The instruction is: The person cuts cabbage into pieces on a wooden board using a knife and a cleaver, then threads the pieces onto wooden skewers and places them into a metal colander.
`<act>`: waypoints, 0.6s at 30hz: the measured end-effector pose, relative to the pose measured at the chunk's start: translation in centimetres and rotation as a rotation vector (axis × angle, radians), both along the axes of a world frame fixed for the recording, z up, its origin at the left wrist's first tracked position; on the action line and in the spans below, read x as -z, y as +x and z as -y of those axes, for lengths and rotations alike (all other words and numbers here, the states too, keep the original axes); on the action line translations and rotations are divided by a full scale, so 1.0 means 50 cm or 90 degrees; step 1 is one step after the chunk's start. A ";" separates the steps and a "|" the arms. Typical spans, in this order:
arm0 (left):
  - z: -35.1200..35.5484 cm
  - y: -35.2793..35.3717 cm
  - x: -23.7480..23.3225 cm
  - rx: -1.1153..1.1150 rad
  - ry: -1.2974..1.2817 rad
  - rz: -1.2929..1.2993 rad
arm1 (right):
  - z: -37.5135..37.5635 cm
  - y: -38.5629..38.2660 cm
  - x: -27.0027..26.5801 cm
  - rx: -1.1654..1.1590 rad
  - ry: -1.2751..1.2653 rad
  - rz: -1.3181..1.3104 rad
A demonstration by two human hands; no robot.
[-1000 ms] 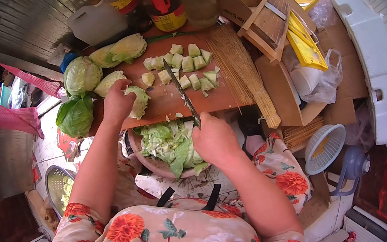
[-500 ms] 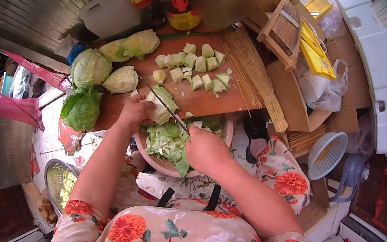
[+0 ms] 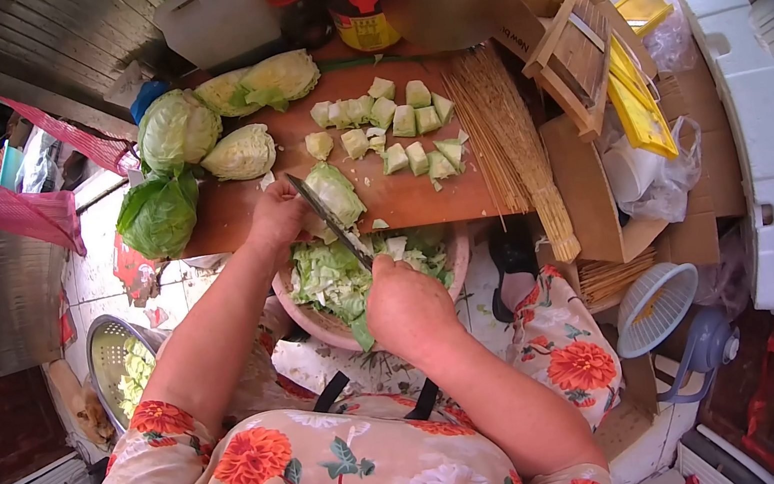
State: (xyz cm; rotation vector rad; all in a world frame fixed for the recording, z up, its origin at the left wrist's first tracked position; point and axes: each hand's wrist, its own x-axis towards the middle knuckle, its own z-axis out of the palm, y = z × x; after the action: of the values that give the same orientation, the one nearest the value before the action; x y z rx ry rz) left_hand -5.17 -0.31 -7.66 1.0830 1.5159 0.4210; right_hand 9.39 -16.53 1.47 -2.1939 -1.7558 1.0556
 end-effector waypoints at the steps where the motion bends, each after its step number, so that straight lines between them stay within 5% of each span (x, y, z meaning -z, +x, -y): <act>1: 0.000 0.001 0.000 -0.001 0.004 0.002 | -0.003 0.000 -0.002 0.006 -0.013 -0.007; 18: -0.014 0.015 -0.024 0.005 -0.042 -0.066 | -0.077 0.003 -0.006 -0.015 -0.097 -0.023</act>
State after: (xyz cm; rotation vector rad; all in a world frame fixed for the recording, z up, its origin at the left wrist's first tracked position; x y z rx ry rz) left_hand -4.40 0.41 -6.46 1.0716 1.6054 0.3116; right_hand 9.53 -12.67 1.79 -2.2297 -1.7430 1.2667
